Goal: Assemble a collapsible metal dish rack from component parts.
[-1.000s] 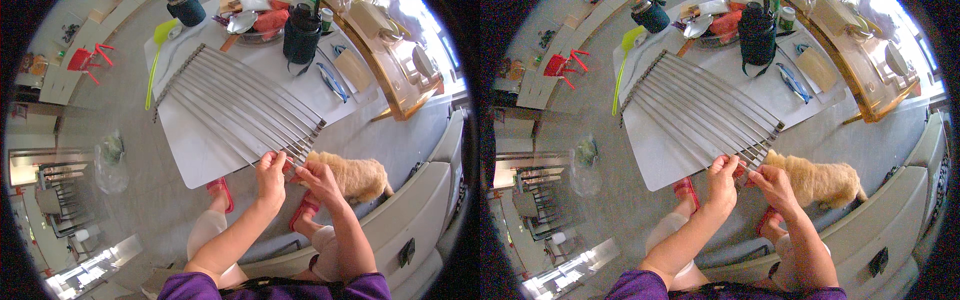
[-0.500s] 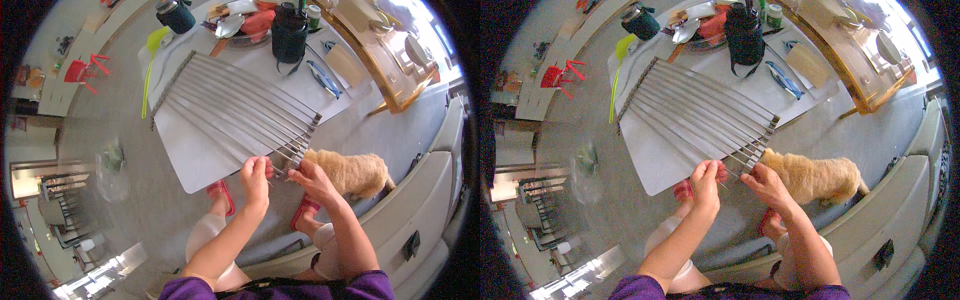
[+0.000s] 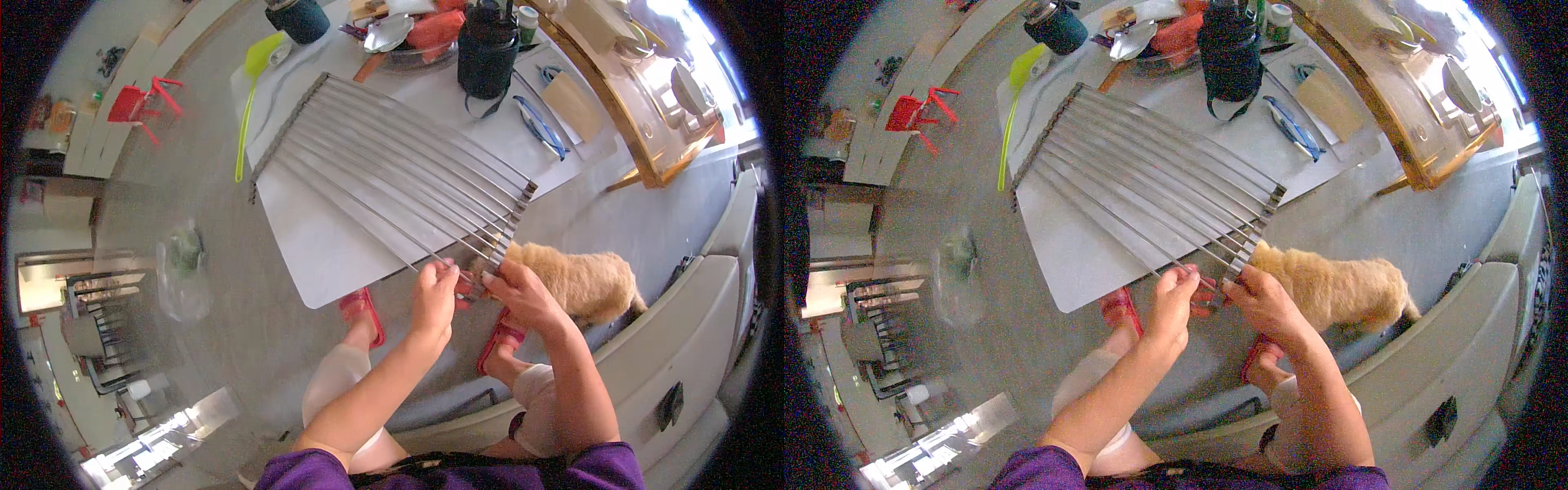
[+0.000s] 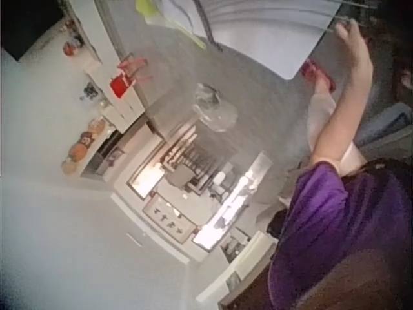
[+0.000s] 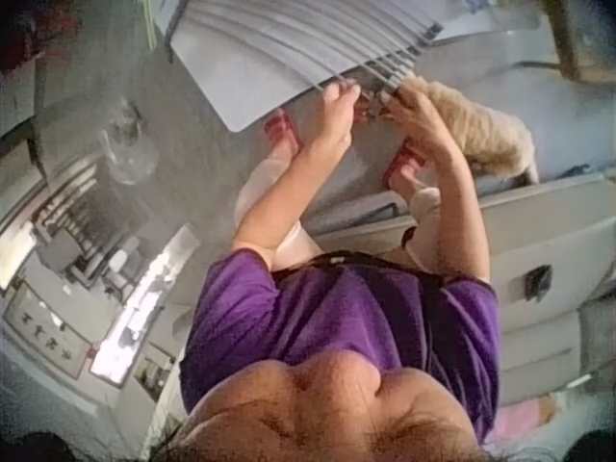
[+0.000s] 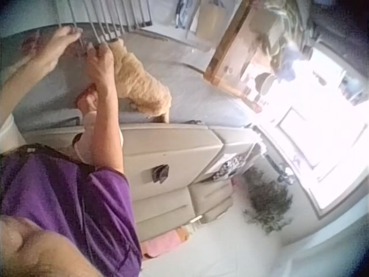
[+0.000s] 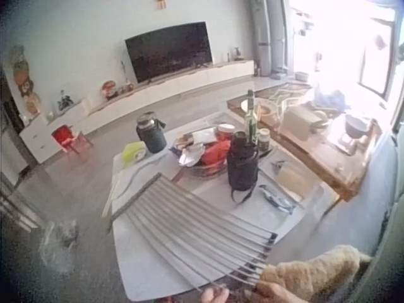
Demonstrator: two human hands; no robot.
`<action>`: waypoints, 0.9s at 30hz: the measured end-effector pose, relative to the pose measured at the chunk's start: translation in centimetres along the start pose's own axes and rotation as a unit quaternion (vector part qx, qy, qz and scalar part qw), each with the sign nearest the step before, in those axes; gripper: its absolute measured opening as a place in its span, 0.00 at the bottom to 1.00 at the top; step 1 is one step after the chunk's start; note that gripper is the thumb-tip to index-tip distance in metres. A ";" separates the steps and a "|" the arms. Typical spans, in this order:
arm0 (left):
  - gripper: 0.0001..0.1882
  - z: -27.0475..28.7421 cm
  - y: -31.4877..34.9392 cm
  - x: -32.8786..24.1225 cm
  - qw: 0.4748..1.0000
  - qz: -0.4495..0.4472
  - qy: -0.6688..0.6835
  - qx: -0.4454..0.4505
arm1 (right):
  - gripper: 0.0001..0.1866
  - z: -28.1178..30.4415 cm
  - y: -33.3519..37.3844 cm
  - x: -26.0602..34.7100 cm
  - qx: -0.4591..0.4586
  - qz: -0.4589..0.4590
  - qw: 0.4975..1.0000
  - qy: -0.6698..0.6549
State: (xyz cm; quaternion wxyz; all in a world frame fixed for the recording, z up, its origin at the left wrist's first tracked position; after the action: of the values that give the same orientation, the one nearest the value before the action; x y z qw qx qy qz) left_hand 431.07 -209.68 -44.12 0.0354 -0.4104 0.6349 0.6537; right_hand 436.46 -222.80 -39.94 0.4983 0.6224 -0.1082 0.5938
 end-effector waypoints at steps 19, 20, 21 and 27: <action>0.07 -1.6 -0.4 -1.8 0.987 -0.064 0.138 0.059 | 0.14 0.2 -0.2 -1.0 0.077 -0.008 0.997 -0.031; 0.07 -1.7 -0.4 -1.9 0.986 -0.067 0.142 0.063 | 0.14 0.2 -0.3 -1.1 0.076 -0.004 0.996 -0.037; 0.07 -1.7 -0.4 -1.8 0.986 -0.066 0.142 0.063 | 0.14 0.2 -0.4 -1.2 0.075 0.001 0.996 -0.042; 0.06 -1.7 -0.7 -1.8 0.984 -0.082 0.145 0.060 | 0.15 0.3 -0.4 -0.5 0.071 0.017 0.997 -0.021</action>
State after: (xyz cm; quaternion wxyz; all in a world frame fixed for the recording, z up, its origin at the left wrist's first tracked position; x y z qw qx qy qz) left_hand 433.49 -210.12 -43.42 0.0209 -0.5483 0.6355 0.5433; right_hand 436.75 -223.04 -40.48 0.4402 0.6665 -0.0870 0.5954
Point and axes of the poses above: each hand's wrist, its own y-axis away from the middle knuckle, its own z-axis out of the back of the hand, x = y × z, the point moved 9 cm from there along -y, towards the middle knuckle, and after that the axes turned 7 degrees about z, right-handed, at the moved point
